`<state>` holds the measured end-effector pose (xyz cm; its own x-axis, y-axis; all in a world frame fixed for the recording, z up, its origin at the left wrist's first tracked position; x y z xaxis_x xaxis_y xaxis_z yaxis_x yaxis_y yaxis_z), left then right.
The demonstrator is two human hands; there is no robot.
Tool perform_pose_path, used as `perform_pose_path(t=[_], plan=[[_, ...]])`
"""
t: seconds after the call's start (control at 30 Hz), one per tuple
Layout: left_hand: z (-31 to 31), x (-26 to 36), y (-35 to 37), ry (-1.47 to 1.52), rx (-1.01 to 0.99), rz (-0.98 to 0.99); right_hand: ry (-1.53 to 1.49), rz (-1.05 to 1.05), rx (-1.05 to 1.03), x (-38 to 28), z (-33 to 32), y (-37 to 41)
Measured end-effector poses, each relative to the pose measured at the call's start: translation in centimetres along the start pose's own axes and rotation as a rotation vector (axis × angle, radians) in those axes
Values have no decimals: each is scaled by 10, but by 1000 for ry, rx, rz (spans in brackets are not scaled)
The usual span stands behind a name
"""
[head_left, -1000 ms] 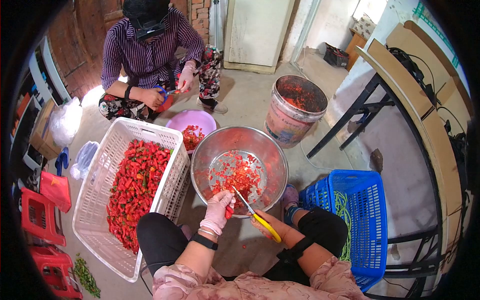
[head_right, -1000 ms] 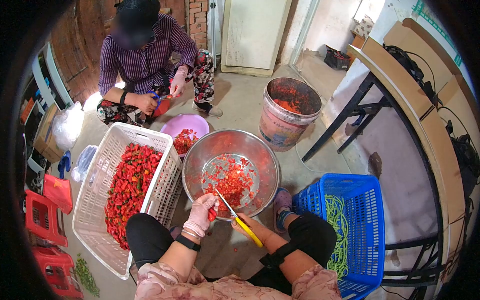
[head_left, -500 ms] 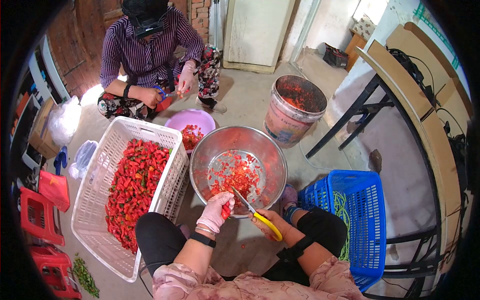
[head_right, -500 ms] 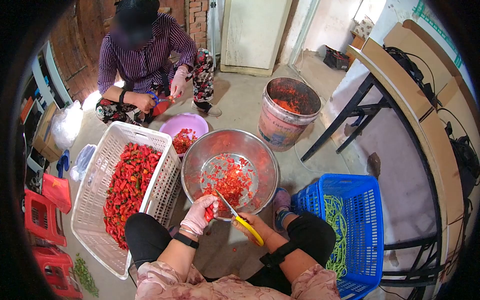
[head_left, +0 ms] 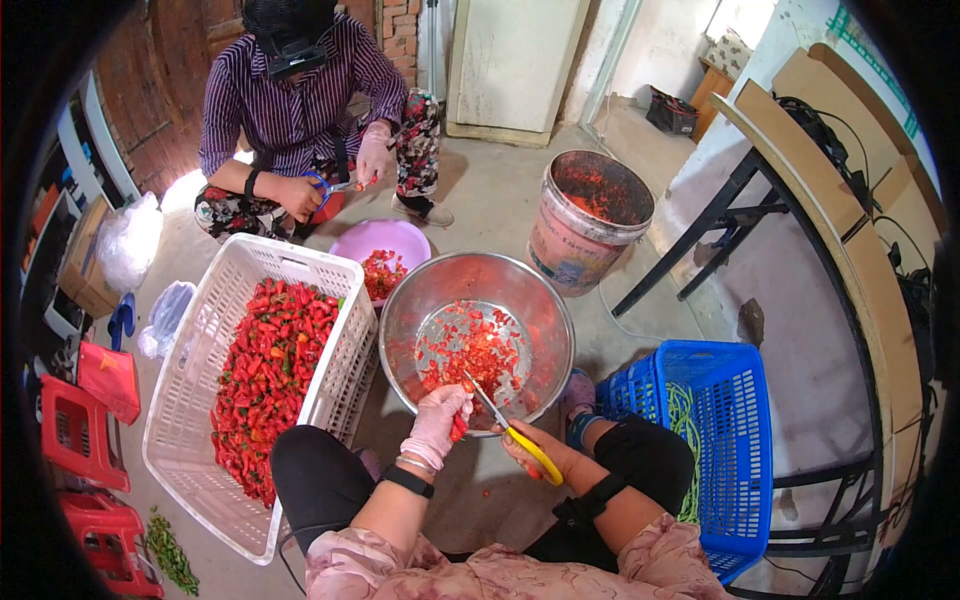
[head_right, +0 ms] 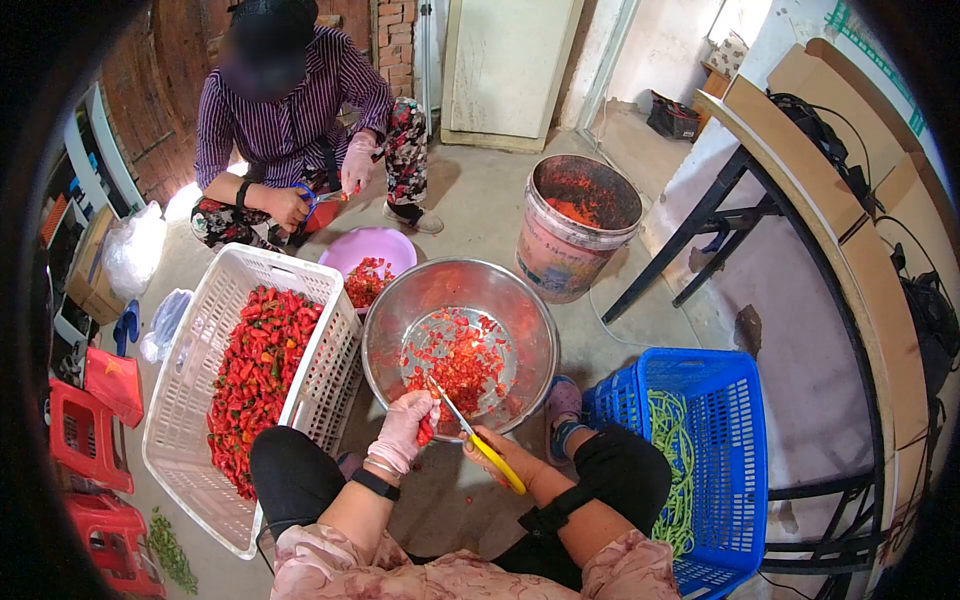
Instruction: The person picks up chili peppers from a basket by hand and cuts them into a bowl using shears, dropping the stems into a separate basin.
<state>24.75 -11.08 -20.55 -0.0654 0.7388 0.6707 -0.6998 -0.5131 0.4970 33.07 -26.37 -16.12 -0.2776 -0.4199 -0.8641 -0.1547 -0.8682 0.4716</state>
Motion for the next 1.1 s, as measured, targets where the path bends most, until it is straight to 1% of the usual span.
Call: perform_pose_path(t=[0.07,0.17,0.2,0.27,0.3,0.37,0.4,0.47,0.5,0.57,0.6,0.63,0.7,0.73,0.77,0.83,0.87,0.93,0.97,1.03,1.07,1.1], plan=[[3,1,1,-7,-15,15,62,-87,66,-9,4,2],[5,3,3,3,-45,-9,118,-56,122,-11,5,0],[5,3,2,4,-44,-9,119,-55,122,1,2,-6],[5,4,2,5,-66,-25,278,-370,171,21,-7,-18],[5,4,2,6,-65,-24,279,-369,169,19,-6,-17],[6,5,2,16,-49,-16,415,-341,244,16,-7,-15],[6,5,2,16,-47,-16,414,-341,242,9,-5,-12],[2,4,1,30,14,-37,470,-175,344,-2,-5,-9],[-2,2,-1,26,17,-38,466,-175,342,-2,-8,-11],[-18,-3,-3,-351,59,-82,374,-236,475,0,-19,-15],[-20,-1,-1,-502,68,-63,210,-135,474,-13,-13,-8],[-21,-1,2,-506,71,-66,205,-133,472,-17,-11,-6],[-26,3,7,-1291,189,-42,159,-103,446,-19,-9,-4],[-33,-1,5,-1451,140,-27,84,-117,435,-25,-2,-1],[-35,-5,6,-1452,140,-27,83,-117,436,-22,-3,-1],[-37,-8,10,-1579,193,-52,122,-142,418,-17,-5,-1],[-36,-9,10,-1580,190,-53,121,-141,421,-15,-7,0],[-37,-13,9,-1326,124,-126,76,-114,450,-17,-7,3],[-44,-16,3,-1327,122,-125,75,-114,452,-16,-8,3],[-42,-22,-5,-270,29,-304,37,-111,414,-13,-10,2],[-42,-26,-9,41,95,-353,40,-115,414,-13,-9,2],[-39,-18,-8,43,93,-348,29,-73,398,-11,-8,2]])
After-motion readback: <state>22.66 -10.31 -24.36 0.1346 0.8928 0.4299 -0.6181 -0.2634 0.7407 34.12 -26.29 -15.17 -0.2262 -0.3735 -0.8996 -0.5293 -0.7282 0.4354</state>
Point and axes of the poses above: each hand's wrist, its own y-axis away from the middle knuckle, its own z-axis out of the palm, x = y × z, the point moved 4 cm from there along -y, towards the middle knuckle, and after that the axes turned 3 degrees about x, right-handed, at the moved point
